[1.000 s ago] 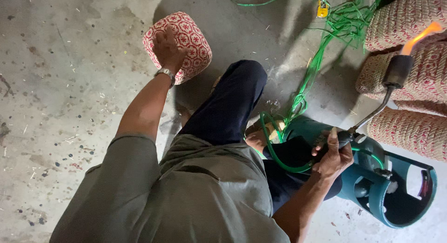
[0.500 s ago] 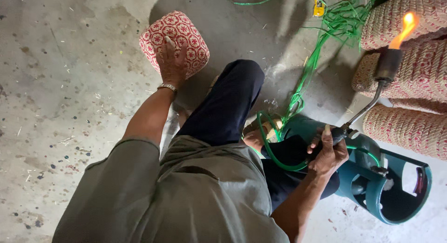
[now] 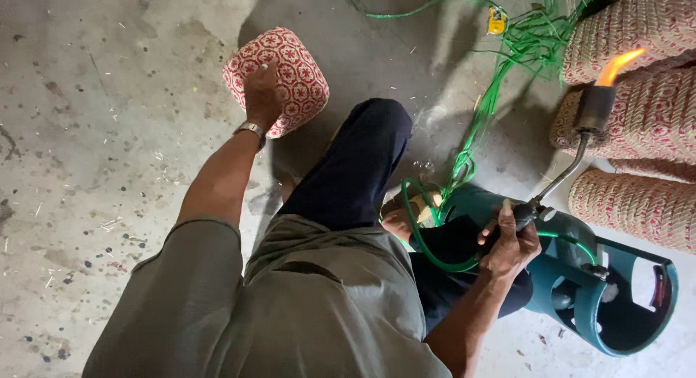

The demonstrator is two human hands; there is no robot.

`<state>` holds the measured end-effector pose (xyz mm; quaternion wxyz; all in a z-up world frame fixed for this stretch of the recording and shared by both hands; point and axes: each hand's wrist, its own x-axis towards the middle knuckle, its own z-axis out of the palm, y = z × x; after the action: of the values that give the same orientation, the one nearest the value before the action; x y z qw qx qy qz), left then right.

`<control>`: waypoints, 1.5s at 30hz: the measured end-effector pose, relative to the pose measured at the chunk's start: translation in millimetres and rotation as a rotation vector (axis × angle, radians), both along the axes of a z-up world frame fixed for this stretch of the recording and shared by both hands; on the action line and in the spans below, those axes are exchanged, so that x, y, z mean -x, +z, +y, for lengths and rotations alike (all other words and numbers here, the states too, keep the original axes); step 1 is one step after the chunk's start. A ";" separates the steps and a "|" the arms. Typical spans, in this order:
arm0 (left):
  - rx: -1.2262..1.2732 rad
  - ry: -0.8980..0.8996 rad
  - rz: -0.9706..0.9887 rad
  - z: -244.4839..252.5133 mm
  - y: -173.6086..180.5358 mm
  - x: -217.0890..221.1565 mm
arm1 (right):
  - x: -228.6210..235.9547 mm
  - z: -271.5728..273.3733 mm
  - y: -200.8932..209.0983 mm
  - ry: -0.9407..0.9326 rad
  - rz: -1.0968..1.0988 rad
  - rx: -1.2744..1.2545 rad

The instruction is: The person uses a handheld blowtorch to sear the surface of a small woven basket. They rotate the basket to apply the flame to all sides, including the interior and exterior, while sitting on the floor.

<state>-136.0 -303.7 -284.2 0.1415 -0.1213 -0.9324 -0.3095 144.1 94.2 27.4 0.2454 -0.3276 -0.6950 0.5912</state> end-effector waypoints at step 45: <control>-0.090 0.088 -0.323 -4.4 -2.7 -47.1 | 0.4 -3.6 1.9 -0.026 -0.030 -0.028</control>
<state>-88.9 -308.1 -286.9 0.0084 -0.0225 -0.9326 -0.3600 143.6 90.6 29.3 0.2474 -0.3417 -0.7025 0.5732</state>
